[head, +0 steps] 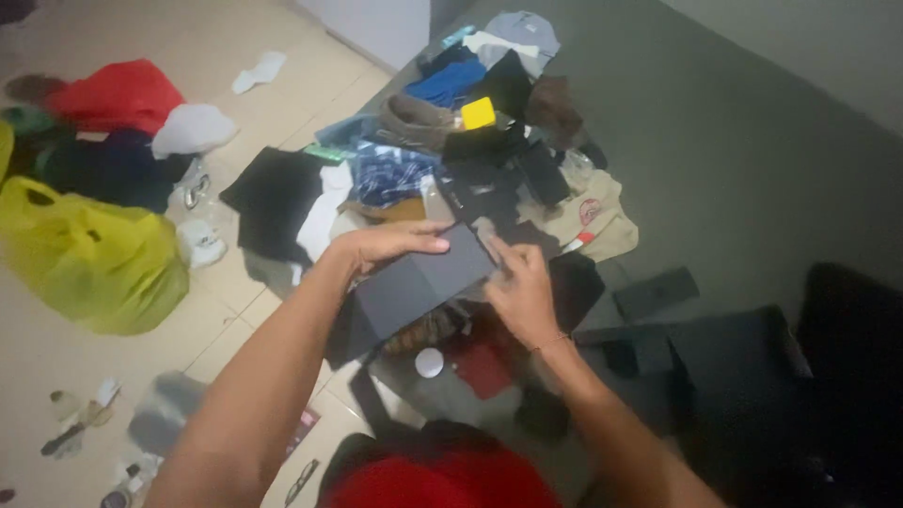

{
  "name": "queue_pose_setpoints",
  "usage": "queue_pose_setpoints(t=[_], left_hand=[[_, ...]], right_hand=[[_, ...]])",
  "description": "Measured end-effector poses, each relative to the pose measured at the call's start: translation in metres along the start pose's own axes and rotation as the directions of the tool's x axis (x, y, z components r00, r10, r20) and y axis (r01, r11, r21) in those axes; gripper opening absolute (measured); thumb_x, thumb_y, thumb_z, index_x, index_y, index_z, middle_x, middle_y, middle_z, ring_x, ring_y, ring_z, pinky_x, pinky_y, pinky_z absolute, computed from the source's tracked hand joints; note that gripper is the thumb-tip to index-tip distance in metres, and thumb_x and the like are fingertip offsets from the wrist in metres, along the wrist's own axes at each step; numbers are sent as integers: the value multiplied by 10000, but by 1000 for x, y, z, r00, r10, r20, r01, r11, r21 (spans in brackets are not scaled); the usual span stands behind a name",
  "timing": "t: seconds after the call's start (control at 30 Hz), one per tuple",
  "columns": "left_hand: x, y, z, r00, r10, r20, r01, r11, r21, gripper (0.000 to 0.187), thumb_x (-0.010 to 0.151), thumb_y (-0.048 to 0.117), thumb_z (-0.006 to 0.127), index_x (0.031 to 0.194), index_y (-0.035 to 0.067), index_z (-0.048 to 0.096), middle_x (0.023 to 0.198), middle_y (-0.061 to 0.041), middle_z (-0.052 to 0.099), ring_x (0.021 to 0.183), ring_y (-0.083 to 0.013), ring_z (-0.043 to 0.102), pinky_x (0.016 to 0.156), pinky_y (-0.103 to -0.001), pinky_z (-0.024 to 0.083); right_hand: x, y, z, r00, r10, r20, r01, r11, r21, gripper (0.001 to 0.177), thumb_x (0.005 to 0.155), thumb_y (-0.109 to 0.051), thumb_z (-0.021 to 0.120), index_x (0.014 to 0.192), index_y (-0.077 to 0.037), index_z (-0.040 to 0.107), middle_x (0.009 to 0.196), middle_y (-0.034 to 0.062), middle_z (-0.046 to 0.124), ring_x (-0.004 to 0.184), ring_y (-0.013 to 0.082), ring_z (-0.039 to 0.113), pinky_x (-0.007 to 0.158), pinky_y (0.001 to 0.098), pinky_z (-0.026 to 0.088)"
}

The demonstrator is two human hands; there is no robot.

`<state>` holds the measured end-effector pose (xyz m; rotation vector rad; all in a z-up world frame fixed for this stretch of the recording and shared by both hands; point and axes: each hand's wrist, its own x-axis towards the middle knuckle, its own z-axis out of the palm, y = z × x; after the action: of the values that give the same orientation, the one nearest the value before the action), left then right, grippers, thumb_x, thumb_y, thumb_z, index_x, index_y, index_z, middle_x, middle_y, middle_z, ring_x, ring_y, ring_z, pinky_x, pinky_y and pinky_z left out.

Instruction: The person assembles a black cardboard box by hand, folding and interlocking its flaps. The person repeatedly adjusts the flaps to form the box structure. The person places the assembled box on a table with other items.

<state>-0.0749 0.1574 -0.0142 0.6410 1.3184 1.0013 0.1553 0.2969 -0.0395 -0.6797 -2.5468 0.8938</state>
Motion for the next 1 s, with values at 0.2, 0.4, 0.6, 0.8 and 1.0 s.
queue_pose_setpoints(t=[0.2, 0.4, 0.6, 0.8, 1.0], left_hand=[[110, 12, -41, 962, -233, 145, 181, 935, 305, 877, 747, 484, 782, 1502, 127, 512, 1450, -120, 588, 1315, -236, 565, 1078, -387, 457], [171, -21, -74, 939, -328, 103, 237, 836, 495, 699, 733, 407, 822, 1342, 95, 679, 1359, -138, 706, 1250, -265, 626, 1059, -382, 465], [103, -65, 20, 613, 515, -599, 144, 673, 725, 346, 964, 359, 759, 1044, 26, 701, 1066, -144, 623, 1040, -271, 575, 932, -401, 489], [102, -127, 78, 571, -422, -704, -84, 823, -562, 326, 874, 351, 758, 1070, 121, 635, 1000, -69, 677, 827, -158, 610, 672, -347, 463], [128, -140, 38, 725, -280, -629, -247, 747, -617, 364, 888, 272, 790, 1027, -52, 701, 927, -119, 717, 710, -210, 641, 623, -349, 562]], right_hand=[[54, 66, 42, 961, -277, -1, 265, 918, 294, 968, 815, -58, 762, 1621, -56, 226, 1543, 239, 467, 1451, 389, 466, 1197, 439, 376], [48, 145, 158, 999, 16, 51, -27, 975, 219, 945, 942, -199, 744, 1611, 58, 129, 1559, 322, 357, 1434, 454, 419, 1218, 517, 316], [18, 135, 194, 979, 91, -182, -60, 984, 168, 941, 866, -228, 692, 1624, 25, 194, 1591, 309, 370, 1508, 494, 338, 1268, 567, 257], [18, 105, 179, 969, 247, -28, -242, 963, 119, 930, 904, -247, 742, 1585, 40, 178, 1530, 305, 377, 1455, 451, 354, 1223, 590, 227], [-4, 113, 154, 989, 88, 121, -121, 947, 296, 929, 833, -60, 614, 1638, 16, 158, 1623, 351, 287, 1511, 456, 295, 1241, 531, 254]])
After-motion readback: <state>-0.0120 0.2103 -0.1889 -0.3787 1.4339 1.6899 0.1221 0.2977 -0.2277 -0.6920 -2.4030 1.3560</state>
